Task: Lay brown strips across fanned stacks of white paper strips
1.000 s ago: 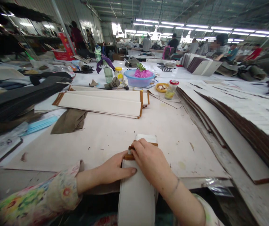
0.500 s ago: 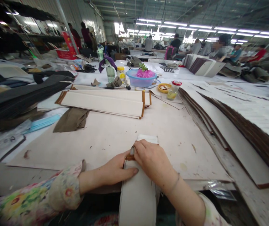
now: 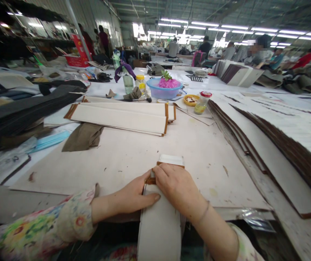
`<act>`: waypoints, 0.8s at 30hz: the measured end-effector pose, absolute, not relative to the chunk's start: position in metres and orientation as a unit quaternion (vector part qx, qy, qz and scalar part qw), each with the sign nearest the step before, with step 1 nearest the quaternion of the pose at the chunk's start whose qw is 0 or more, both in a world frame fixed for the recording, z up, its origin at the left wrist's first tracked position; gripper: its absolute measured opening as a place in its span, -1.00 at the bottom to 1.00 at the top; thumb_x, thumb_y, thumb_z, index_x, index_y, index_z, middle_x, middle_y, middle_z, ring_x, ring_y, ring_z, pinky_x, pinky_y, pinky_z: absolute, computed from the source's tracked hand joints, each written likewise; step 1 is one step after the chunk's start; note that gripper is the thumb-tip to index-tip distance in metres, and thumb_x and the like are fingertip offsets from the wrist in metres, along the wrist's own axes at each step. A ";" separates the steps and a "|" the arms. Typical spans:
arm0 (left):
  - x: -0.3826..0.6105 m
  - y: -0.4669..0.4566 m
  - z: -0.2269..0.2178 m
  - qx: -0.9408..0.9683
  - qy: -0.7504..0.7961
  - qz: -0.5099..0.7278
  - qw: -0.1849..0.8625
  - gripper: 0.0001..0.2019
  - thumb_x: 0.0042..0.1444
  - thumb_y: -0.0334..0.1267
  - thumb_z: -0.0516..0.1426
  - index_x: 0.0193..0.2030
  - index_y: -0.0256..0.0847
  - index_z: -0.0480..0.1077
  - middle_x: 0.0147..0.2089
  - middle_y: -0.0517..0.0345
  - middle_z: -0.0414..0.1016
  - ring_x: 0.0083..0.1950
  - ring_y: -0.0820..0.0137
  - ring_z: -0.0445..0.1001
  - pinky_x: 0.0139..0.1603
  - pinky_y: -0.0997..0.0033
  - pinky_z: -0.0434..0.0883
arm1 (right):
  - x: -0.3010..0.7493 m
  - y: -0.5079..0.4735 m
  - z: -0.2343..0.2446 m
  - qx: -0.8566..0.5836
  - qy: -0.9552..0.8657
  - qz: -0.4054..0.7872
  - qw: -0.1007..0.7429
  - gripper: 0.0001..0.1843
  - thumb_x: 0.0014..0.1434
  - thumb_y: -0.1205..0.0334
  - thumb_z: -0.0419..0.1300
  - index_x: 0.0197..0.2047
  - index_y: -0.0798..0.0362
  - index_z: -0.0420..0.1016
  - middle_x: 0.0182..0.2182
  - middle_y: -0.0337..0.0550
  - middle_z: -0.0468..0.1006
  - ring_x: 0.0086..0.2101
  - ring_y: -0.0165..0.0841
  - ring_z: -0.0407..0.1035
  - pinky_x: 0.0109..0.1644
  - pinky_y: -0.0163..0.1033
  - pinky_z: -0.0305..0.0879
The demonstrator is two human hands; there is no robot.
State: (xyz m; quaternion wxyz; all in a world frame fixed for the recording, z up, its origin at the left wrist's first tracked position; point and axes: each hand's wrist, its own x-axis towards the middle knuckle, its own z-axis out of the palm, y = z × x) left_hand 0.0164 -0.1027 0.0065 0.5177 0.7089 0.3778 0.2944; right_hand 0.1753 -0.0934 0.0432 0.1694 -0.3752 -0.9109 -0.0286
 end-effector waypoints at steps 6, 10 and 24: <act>0.017 -0.102 0.007 0.706 0.369 0.294 0.528 -0.51 -0.09 -0.41 0.10 0.05 -0.25 0.13 -0.02 0.06 0.36 -0.01 0.30 0.33 0.07 0.28 0.23 | 0.175 -0.094 0.044 -0.370 -0.918 -0.030 0.138 -0.86 0.15 0.41 0.00 -0.25 0.11 0.36 -0.34 -0.04 0.45 -0.27 -0.28 0.35 -0.23 -0.22 0.30; 0.017 -0.101 0.004 0.710 0.364 0.300 0.523 -0.55 -0.09 -0.41 0.10 0.01 -0.27 0.17 -0.01 0.05 0.35 0.00 0.30 0.32 0.09 0.30 0.22 | 0.174 -0.099 0.043 -0.377 -0.918 -0.034 0.115 -0.77 0.07 0.51 0.04 -0.19 0.12 0.35 -0.29 -0.01 0.45 -0.25 -0.25 0.35 -0.22 -0.18 0.31; 0.016 -0.099 0.008 0.708 0.373 0.301 0.519 -0.53 -0.07 -0.38 0.13 0.05 -0.27 0.18 0.02 0.05 0.35 0.02 0.28 0.31 0.09 0.30 0.22 | 0.174 -0.106 0.032 -0.430 -0.865 0.094 0.243 -0.71 0.20 0.30 -0.02 -0.02 0.02 0.34 -0.21 -0.08 0.41 -0.17 -0.27 0.28 -0.08 -0.11 0.26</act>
